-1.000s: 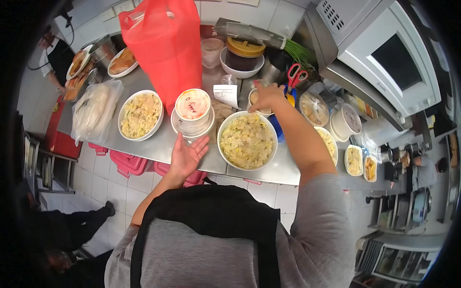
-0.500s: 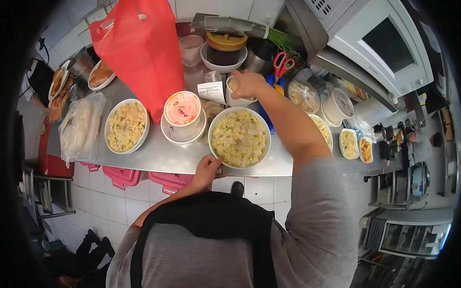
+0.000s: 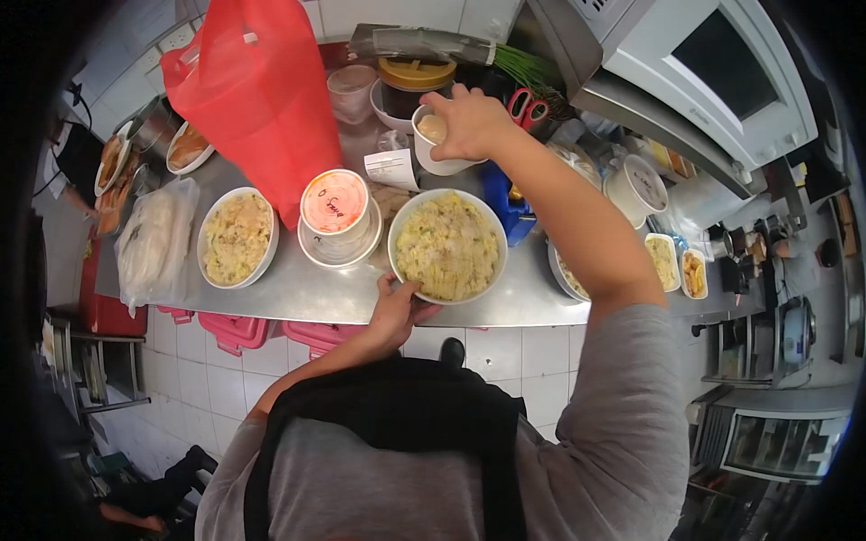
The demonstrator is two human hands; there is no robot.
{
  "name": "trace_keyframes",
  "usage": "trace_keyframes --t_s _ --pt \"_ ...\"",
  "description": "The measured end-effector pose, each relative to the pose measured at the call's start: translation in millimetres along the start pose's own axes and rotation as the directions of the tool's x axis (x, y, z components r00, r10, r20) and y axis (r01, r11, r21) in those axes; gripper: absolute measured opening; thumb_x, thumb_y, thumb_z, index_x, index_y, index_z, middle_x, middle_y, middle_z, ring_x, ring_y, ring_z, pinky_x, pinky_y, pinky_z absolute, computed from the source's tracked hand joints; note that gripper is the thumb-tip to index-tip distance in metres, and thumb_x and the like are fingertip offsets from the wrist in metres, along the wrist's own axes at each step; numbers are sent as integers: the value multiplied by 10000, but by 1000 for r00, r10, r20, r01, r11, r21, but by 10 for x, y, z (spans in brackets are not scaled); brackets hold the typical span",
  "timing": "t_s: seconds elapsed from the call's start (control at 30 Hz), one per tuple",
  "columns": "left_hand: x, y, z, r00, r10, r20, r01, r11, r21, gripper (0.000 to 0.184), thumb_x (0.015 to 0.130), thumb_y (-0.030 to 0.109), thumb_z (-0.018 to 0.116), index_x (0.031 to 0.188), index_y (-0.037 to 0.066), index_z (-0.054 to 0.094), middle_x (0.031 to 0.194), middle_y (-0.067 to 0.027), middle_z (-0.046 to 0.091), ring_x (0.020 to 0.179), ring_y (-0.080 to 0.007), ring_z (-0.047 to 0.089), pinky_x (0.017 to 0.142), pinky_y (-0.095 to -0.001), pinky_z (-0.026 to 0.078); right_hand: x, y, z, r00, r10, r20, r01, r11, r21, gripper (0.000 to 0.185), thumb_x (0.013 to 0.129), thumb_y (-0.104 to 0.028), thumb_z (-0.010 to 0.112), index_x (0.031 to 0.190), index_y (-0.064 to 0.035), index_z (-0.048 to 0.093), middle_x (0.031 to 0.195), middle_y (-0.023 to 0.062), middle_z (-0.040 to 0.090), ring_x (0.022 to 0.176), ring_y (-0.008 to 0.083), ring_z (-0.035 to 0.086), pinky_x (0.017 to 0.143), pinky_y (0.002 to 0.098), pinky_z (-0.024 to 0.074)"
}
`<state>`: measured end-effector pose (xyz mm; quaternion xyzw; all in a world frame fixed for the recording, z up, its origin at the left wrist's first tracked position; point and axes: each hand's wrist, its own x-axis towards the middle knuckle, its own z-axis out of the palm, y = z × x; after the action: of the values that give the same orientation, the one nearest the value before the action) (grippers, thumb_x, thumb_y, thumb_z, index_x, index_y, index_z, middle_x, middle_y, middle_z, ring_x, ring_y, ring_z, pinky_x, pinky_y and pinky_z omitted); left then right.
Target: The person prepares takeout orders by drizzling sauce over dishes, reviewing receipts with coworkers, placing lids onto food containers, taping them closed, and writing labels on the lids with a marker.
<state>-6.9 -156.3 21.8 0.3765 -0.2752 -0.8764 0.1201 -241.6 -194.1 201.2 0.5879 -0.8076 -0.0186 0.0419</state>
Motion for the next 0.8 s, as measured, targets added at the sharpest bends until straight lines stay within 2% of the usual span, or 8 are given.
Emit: trace_keyframes --t_s 0.23,0.33,0.43,0.5,0.53,0.63,0.67,0.8 --pt "480 66 206 997 72 -41 -77 988 -131 491 832 76 495 1201 147 178 1162 -198 415 908 -302 572 684 -397 561 -895 -195 -532 988 -152 14 150 985 84 774 532 -334 694 1253 -206 441 1033 171 496 938 347 522 756 423 477" --pt "657 139 322 990 103 -95 -116 982 -147 517 842 59 511 1232 142 182 1146 -178 428 884 -280 576 652 -381 564 -1315 -314 -485 978 -124 168 105 988 116 768 531 -314 705 1248 -205 450 1048 172 487 949 347 516 759 424 477" --pt "850 167 340 985 159 -71 -169 971 -167 528 861 106 554 1255 131 204 1134 -173 438 875 -256 573 629 -354 560 -1629 -363 -167 978 -97 182 63 981 183 755 537 -303 713 1241 -203 460 1068 174 480 969 347 507 758 424 478" --pt "941 225 291 992 128 -2 -126 975 -182 523 868 147 569 1254 126 218 1161 -176 419 921 -253 559 624 -338 553 -1744 -391 113 976 -28 217 -13 982 187 759 541 -303 717 1247 -201 461 1090 176 475 987 346 500 775 426 474" --pt "973 252 232 990 110 84 -94 982 -166 572 870 194 582 1286 114 198 1191 -181 393 1027 -271 509 742 -354 522 -1788 -411 265 972 7 234 -52 981 188 761 542 -303 719 1250 -200 461 1100 177 473 996 346 496 784 428 472" --pt "776 315 250 992 123 23 -120 988 -100 618 873 218 580 1319 90 172 1197 -176 399 1075 -282 477 880 -381 446 -1877 -434 720 988 88 130 -110 979 173 825 536 -317 740 1290 -204 426 1155 190 453 1021 349 486 828 441 455" --pt "583 349 284 992 126 3 -126 990 -66 620 875 229 577 1330 74 187 1247 -172 373 1126 -282 438 956 -405 378 -1891 -441 684 972 145 185 -173 974 147 946 508 -391 788 1336 -210 367 1267 216 397 1107 396 447 892 468 420" --pt "146 218 -118 939 233 253 -262 961 88 466 897 197 539 1275 47 312 1166 -157 472 1083 -252 510 921 -378 419 -2308 -327 474 950 313 -5 -290 887 359 1053 485 -478 815 1368 -214 305 1388 254 268 1223 462 336 956 496 371"
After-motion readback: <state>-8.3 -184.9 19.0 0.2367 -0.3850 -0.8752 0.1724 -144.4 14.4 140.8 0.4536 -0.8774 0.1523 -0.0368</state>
